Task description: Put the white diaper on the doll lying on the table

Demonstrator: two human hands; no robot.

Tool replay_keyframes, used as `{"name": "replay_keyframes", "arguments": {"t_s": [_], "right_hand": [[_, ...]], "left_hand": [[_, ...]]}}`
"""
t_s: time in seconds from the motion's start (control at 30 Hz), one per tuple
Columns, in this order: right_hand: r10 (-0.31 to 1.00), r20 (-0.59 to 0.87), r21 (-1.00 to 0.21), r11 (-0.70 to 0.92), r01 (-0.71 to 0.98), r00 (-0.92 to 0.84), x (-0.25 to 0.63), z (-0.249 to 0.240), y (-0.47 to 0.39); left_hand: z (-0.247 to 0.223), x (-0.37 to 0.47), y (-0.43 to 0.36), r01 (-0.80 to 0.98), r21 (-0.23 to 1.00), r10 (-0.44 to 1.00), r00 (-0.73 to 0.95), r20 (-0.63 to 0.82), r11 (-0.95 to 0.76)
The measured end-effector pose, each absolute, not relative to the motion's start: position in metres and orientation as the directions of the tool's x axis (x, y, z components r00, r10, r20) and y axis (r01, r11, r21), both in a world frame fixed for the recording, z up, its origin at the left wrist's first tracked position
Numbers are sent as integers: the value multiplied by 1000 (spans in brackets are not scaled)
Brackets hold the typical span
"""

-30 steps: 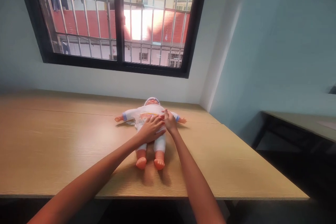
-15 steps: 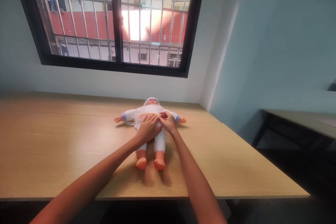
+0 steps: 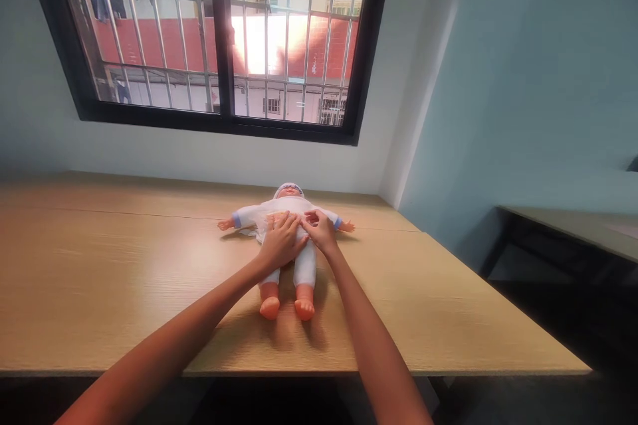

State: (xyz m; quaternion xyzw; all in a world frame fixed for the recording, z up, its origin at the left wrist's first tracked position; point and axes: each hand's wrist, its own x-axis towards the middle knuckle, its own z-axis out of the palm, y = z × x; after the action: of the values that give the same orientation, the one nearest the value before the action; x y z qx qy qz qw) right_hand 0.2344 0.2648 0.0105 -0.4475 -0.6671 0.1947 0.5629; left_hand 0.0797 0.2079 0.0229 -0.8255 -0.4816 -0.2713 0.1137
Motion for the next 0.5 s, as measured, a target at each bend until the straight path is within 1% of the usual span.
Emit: {"name": "replay_keyframes", "arguments": {"t_s": [0.17, 0.5], "right_hand": [[777, 628, -700, 542, 465, 41, 234, 9, 267], [745, 666, -633, 536, 559, 39, 233, 6, 265]], "left_hand": [[26, 80, 205, 868, 88, 757, 371, 539, -488], [25, 81, 205, 879, 80, 767, 362, 529, -470]]}}
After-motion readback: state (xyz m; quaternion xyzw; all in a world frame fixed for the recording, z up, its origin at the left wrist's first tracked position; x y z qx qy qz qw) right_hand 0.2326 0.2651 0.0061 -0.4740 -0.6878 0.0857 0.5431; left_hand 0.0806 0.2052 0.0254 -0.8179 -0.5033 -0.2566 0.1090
